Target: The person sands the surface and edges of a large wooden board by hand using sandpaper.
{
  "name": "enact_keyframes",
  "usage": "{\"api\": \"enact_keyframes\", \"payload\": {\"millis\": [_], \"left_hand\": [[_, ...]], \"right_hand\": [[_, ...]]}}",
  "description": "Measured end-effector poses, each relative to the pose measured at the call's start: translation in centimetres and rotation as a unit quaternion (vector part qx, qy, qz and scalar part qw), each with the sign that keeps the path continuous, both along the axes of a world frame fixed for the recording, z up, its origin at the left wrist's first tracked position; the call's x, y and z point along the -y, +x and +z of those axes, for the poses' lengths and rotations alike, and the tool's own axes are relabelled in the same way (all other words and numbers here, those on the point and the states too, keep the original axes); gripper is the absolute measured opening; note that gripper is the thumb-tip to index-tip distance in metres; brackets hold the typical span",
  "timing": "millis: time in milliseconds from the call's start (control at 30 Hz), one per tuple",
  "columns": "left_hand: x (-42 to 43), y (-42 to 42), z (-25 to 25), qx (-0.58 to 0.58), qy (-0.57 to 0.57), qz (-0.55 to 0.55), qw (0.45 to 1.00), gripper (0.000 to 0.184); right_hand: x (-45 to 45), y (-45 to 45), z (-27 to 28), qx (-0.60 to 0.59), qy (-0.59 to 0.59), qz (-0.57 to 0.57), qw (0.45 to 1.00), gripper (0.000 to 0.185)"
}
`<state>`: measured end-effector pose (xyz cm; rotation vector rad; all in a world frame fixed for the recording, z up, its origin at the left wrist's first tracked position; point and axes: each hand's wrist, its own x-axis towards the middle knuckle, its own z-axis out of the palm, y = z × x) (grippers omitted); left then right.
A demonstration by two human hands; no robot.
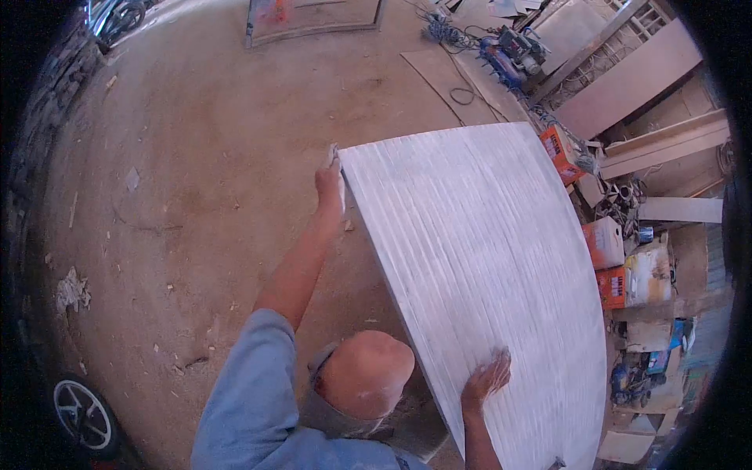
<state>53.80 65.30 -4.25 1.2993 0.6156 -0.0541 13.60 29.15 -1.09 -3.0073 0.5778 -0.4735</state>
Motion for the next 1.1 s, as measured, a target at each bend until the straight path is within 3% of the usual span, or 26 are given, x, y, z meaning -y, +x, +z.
{"api": "enact_keyframes", "payload": {"millis": [33, 100, 200, 267, 333, 467, 533, 633, 700, 800, 867, 933, 967, 1033, 1100], "left_hand": [[0.0, -0.1, -0.2, -0.003, 0.009, 0.002, 1.0, 0.05], [3.9, -5.1, -0.2, 0.163, -0.005, 0.105, 0.981, 0.05], [7.5, -11.4, -0.7, 0.197, 0.065, 0.088, 0.974, 0.047], [7.1, -10.9, -1.9, 0.159, 0.033, 0.091, 0.983, 0.048], [4.5, -3.5, -4.5, 0.122, -0.104, 0.154, 0.975, 0.04], [1.3, -0.5, -7.8, 0.163, -0.061, 0.081, 0.982, 0.037], [4.5, -8.3, -0.9, 0.109, -0.123, 0.056, 0.985, 0.043], [8.4, -17.2, -1.4, 0.248, 0.049, 0.012, 0.967, 0.046], [7.9, -18.2, -0.4, 0.256, 0.095, -0.042, 0.961, 0.048], [5.0, -9.5, 1.3, 0.176, 0.048, -0.003, 0.983, 0.048], [3.8, -8.5, 2.8, 0.132, 0.008, 0.007, 0.991, 0.049], [4.1, -10.7, 3.4, 0.126, 0.052, -0.027, 0.99, 0.049], [6.4, -13.3, 0.2, 0.186, 0.042, 0.004, 0.982, 0.05], [8.3, -16.4, -1.1, 0.245, 0.029, 0.034, 0.968, 0.051], [8.0, -15.2, -1.5, 0.172, 0.002, 0.049, 0.984, 0.044]], "right_hand": [[0.1, -0.1, -0.4, -0.001, 0.001, 0.003, 1.0, 0.052], [0.4, 0.1, -1.0, 0.012, -0.005, -0.013, 1.0, 0.052], [0.1, 0.2, -0.1, -0.015, 0.007, -0.025, 1.0, 0.054], [0.1, 0.3, -0.1, -0.028, 0.008, -0.039, 0.999, 0.056], [-0.2, 0.2, -0.1, -0.043, 0.013, -0.056, 0.997, 0.057], [-0.8, 0.5, 0.7, -0.037, 0.015, -0.035, 0.999, 0.056], [-0.3, 0.4, 0.2, -0.043, 0.008, -0.047, 0.998, 0.055], [0.4, 0.0, -0.8, -0.007, -0.016, -0.004, 1.0, 0.053], [0.3, 0.1, -0.5, -0.044, -0.014, -0.04, 0.998, 0.052], [0.0, 0.0, -0.2, -0.017, -0.012, -0.005, 1.0, 0.052], [0.1, -0.1, -0.2, -0.017, -0.011, -0.006, 1.0, 0.052], [0.0, 0.4, -0.3, -0.01, -0.006, -0.005, 1.0, 0.052], [-0.1, 0.4, -0.3, -0.017, 0.002, -0.021, 1.0, 0.051], [-0.1, -0.1, -0.4, -0.025, 0.009, -0.038, 0.999, 0.051], [0.5, 0.0, -0.8, -0.031, 0.002, -0.039, 0.999, 0.05]]}}
